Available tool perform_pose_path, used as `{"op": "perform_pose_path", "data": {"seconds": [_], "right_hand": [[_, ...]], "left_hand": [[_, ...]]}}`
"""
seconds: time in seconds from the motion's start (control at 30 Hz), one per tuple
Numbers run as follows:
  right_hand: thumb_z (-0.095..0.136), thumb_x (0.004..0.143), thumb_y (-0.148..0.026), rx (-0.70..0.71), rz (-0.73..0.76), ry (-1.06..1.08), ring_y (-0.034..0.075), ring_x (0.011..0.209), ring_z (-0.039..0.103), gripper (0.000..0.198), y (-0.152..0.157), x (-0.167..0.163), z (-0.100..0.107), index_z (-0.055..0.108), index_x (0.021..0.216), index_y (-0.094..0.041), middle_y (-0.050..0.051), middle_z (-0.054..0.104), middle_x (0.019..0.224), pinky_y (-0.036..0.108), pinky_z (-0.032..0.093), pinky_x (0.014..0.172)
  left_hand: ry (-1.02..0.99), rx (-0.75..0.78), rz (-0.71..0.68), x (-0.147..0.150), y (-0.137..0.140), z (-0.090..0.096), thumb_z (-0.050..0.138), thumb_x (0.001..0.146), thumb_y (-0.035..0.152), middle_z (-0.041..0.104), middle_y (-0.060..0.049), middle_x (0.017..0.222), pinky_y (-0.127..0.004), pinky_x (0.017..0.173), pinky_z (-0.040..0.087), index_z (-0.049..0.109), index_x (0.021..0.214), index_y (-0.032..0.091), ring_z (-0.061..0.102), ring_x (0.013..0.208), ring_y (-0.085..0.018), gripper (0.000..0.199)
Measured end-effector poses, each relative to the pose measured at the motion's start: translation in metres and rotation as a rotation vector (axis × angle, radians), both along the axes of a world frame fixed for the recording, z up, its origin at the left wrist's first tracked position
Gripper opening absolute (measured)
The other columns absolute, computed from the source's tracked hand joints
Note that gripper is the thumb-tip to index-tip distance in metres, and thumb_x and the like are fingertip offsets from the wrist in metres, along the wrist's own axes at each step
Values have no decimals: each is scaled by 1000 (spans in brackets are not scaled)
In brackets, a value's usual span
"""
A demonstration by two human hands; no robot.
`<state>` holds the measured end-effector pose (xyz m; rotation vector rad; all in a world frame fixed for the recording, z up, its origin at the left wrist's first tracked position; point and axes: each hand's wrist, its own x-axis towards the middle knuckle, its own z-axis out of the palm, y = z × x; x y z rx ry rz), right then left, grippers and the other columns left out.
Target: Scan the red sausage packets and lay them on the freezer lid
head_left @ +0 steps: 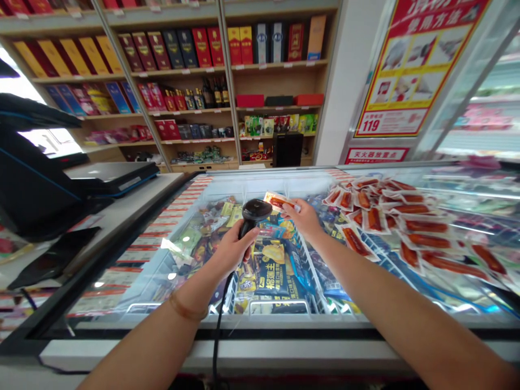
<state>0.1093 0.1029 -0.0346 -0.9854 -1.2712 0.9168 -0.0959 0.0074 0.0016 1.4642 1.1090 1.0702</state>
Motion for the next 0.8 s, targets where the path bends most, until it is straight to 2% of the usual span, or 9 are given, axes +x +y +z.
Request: {"op": "perform_pose_path", "data": {"seconds": [0.27, 0.43, 0.5, 0.6, 0.7, 0.8], "right_hand": [[67, 75, -47, 16, -12, -13, 25, 66, 72, 31, 2, 2, -2, 58, 90, -21, 3, 71, 75, 41, 60, 67], [68, 76, -38, 18, -18, -47, 23, 73, 72, 25, 6, 2, -8, 59, 92, -22, 1, 71, 78, 40, 60, 75], [66, 77, -31, -21, -5, -50, 21, 73, 72, 19, 11, -2, -7, 59, 92, -22, 1, 71, 78, 38, 60, 75], [64, 79, -23, -97, 24, -95, 18, 66, 71, 12, 29, -21, 2, 58, 89, -21, 0, 69, 74, 35, 60, 71], [66, 78, -18, -136, -16, -154, 14, 61, 69, 12, 60, -58, 14, 56, 85, -21, -3, 66, 69, 30, 59, 66], [68, 77, -17, -183, -69, -193, 14, 58, 67, 14, 95, -108, 20, 55, 80, -20, -4, 60, 59, 26, 57, 58]], "left_hand": [[20, 2, -15, 0, -2, 0, 63, 77, 57, 47, 8, 51, -20, 37, 32, 44, 83, 21, 41, 37, -7, 42], [-42, -11, 38, -6, 8, 5, 66, 74, 59, 52, 6, 61, -20, 36, 34, 45, 87, 21, 44, 38, -6, 45], [-93, 13, 133, -20, 19, 12, 67, 73, 58, 54, 6, 64, -20, 35, 34, 45, 90, 21, 44, 37, -6, 46], [-147, 79, 368, -55, 38, 25, 67, 74, 53, 54, 7, 64, -18, 35, 33, 44, 96, 23, 44, 37, -7, 44], [-139, 151, 605, -96, 52, 32, 65, 76, 47, 54, 9, 62, -18, 35, 34, 41, 102, 24, 45, 36, -7, 42], [-181, 220, 745, -129, 58, 31, 63, 79, 47, 54, 9, 63, -19, 37, 36, 39, 103, 25, 46, 36, -8, 40]]}}
